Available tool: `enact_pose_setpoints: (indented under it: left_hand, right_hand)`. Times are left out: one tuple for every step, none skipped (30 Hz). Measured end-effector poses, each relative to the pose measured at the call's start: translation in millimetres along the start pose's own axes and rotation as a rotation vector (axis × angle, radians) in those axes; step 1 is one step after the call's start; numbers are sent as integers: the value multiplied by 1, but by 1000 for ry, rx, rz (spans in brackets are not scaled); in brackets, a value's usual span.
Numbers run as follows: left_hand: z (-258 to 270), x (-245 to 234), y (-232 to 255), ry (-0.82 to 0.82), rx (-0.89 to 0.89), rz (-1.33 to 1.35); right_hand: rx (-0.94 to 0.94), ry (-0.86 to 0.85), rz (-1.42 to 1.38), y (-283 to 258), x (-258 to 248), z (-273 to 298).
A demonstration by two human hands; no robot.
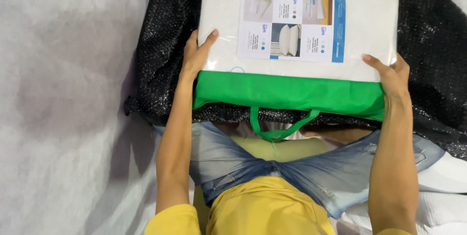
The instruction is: Wrapping a packaged pillow in black bubble wrap for shipping by unfolding the wrap and folding it around the pillow.
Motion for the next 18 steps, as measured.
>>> enact_pose_setpoints:
  left_hand:
    - [2,-2,1,6,-2,9]
    - [3,-6,4,17,1,20]
    - [5,-5,5,13,-4,17]
    - [7,-8,4,24,-21,-6]
    - [9,-10,4,34,-38,-29]
    - [5,-6,-4,31,-42,-35]
    - [2,-2,-12,29,-37,-15]
    - [-4,2,-15,31,-26,12]
    - [-2,2,-17,32,-23,11]
    - [-2,4,-19,37,-50,35]
    - [-3,5,-21,43,-77,60]
    - [-2,5,-20,39,-84,59]
    - [-1,4,-19,45,-71,27]
    - [-2,6,-16,44,-52,-7]
    - [-3,10,-27,33,-52,-8]
    - [-5,6,-22,128,137,-133]
    - [-4,5,-15,221,329,-255]
    - [17,4,-7,203,331,-256]
  right_hand:
    - [-3,0,-10,-3,-3,3]
    - [-12,0,-24,-8,-5,4]
    - [-6,0,-21,-8,-9,7]
    - [-27,-6,-6,-11,-10,10]
    - [-47,-13,9,-15,-12,12]
    - [-39,-14,10,-7,-7,9]
    - [-58,-19,12,-1,-3,7]
    - [-85,-23,11,1,2,0]
    - [-86,-23,9,5,3,4]
    - [-38,-26,13,11,5,4]
    - [11,-29,17,17,7,4]
    - [16,-29,23,19,5,2]
    - [7,-38,105,22,4,0]
    - [0,-38,185,26,2,0]
    - [7,-30,189,24,1,4]
    - [-67,-30,268,17,0,7]
    - [-140,-31,346,10,0,9]
    - [-127,-21,352,2,-2,23]
Point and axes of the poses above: each hand's wrist, its own z-axis away from the middle knuckle, its own x-axis out of the palm, y = z × x, the point moved 9 cm from there along -z, towards the middle knuckle, and after that the axes turned 10 degrees about y, right-handed, at the moved point
